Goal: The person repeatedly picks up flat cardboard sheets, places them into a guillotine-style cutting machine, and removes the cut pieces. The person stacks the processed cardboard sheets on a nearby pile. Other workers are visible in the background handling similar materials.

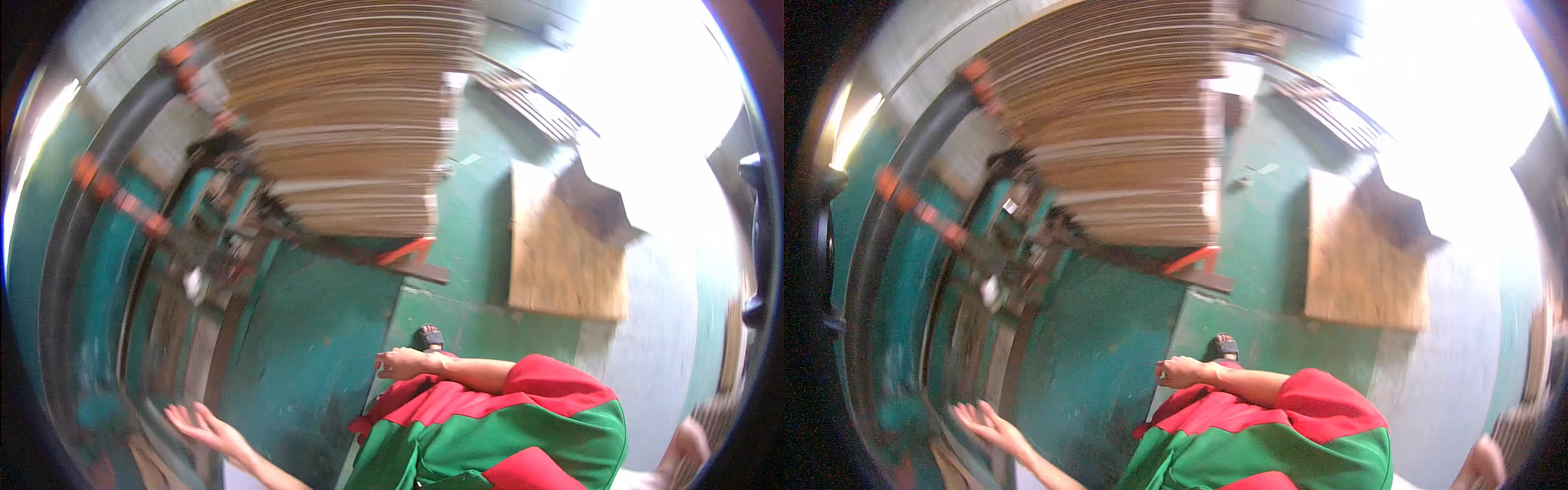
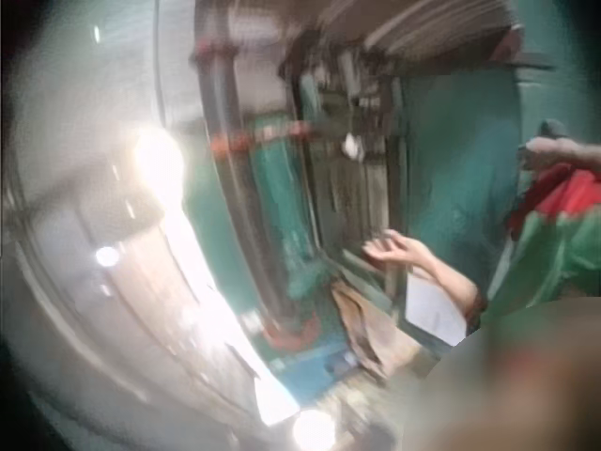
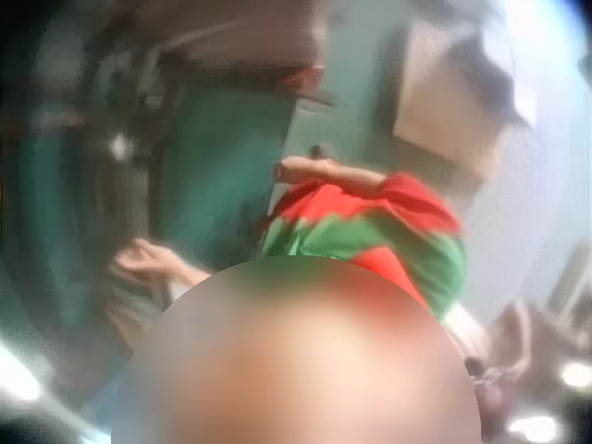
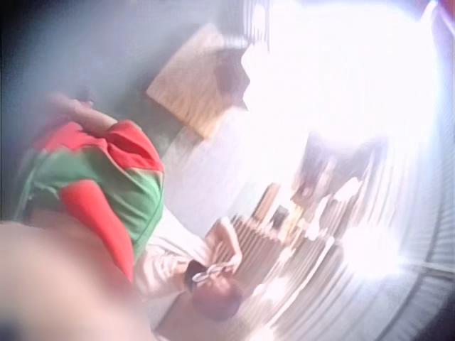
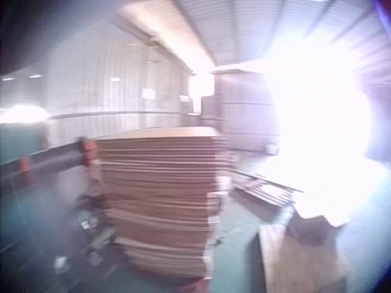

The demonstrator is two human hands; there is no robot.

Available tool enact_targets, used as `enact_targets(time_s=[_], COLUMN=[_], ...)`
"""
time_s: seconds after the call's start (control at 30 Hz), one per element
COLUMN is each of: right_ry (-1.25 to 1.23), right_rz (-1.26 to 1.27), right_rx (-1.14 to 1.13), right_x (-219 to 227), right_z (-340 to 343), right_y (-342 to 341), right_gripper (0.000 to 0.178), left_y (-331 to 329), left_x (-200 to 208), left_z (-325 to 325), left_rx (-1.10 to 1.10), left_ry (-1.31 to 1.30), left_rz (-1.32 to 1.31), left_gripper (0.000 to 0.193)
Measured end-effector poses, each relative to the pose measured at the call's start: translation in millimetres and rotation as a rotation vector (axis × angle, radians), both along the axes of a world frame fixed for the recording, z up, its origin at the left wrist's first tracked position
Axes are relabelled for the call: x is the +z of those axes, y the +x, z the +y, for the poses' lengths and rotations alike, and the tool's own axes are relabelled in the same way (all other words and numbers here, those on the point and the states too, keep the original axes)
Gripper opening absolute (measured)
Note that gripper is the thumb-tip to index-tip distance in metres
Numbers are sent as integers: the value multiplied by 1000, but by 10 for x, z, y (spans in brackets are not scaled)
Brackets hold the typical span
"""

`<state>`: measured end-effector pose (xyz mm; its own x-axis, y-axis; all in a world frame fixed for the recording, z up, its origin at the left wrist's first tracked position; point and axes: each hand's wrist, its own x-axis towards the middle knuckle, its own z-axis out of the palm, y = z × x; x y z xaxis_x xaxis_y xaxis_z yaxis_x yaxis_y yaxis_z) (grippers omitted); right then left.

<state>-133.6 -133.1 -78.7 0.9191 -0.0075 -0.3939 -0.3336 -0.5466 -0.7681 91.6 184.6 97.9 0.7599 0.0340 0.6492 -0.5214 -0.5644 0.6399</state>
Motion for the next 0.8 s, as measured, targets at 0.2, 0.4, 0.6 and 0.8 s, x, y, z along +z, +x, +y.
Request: enact_targets(time_s=[0.2, 0.4, 0.6, 0.8], right_ry=[7, -2, 258, 330], right_rz=[137, 541, 904, 869], right_rx=[-511, -1410, -1500, -1385], right_x=[-544, -1622, -1859, -1990], right_z=[-1301, -2049, -1977, -2237], right_y=[-722, -2301, -3467, -3042], right_gripper=[36, 30, 23, 28], left_y=[1292, 2129, 2061, 2013], left_x=[2006, 2978, 3032, 3237], left_z=[-2527, -3971, -4157, -4053], left_rx=[-534, -607, -523, -428], left_ry=[97, -1, -74, -95], left_rz=[-140, 329, 509, 562], left_gripper=[59, 63, 67, 70])
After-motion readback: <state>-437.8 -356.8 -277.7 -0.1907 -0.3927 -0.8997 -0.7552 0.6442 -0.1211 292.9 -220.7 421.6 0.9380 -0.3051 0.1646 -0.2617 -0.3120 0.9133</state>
